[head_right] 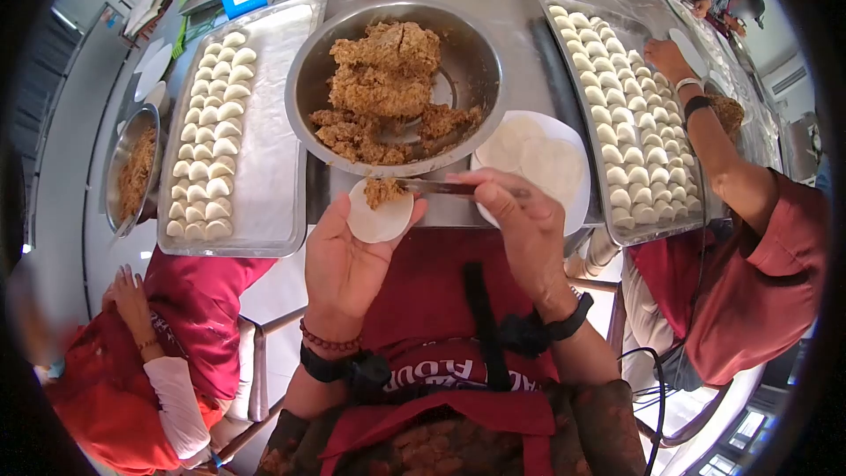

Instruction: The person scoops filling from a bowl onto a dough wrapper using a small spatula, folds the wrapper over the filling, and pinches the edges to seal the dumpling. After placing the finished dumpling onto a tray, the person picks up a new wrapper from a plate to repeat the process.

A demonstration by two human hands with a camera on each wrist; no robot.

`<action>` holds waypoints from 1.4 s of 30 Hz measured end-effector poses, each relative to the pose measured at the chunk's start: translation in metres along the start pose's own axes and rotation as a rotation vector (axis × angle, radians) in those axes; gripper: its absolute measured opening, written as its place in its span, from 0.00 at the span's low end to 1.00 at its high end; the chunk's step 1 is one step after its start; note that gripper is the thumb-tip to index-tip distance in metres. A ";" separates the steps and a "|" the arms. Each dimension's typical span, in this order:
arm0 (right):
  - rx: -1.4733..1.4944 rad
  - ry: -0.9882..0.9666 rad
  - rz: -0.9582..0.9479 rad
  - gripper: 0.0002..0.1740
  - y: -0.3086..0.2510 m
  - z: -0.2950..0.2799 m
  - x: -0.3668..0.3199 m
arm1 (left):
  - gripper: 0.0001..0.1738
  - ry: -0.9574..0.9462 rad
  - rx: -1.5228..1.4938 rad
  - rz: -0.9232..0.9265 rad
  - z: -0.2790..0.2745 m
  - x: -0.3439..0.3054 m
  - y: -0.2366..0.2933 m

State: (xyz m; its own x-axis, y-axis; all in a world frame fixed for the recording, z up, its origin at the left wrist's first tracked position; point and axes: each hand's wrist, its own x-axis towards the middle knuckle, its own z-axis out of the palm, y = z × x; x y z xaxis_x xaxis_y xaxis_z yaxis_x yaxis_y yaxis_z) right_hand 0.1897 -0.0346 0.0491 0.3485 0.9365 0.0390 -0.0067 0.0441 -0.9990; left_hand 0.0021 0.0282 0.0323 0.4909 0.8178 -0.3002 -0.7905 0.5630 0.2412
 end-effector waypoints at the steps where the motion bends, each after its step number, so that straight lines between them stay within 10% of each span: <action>1: -0.089 -0.035 0.001 0.13 -0.006 0.002 -0.007 | 0.28 0.003 0.019 0.010 0.003 -0.001 0.000; 9: -0.771 -0.259 -0.816 0.19 0.012 0.006 -0.031 | 0.32 0.025 0.043 0.013 0.000 -0.003 0.000; 15: -0.797 -0.292 -0.823 0.16 0.007 0.004 -0.042 | 0.31 0.082 0.043 0.016 0.001 -0.008 -0.005; 24: 0.060 -0.037 -0.299 0.12 0.012 -0.008 -0.051 | 0.30 0.094 0.019 0.041 -0.001 -0.013 -0.003; 42: -0.682 -0.364 -0.770 0.17 0.002 -0.008 -0.050 | 0.29 0.073 0.039 0.038 -0.010 -0.016 -0.003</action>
State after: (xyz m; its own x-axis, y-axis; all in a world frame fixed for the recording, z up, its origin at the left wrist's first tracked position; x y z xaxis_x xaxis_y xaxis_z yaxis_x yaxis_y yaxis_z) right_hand 0.1799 -0.0846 0.0448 -0.2624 0.7923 0.5508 0.6551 0.5654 -0.5012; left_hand -0.0070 0.0124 0.0268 0.4315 0.8287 -0.3565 -0.7924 0.5371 0.2891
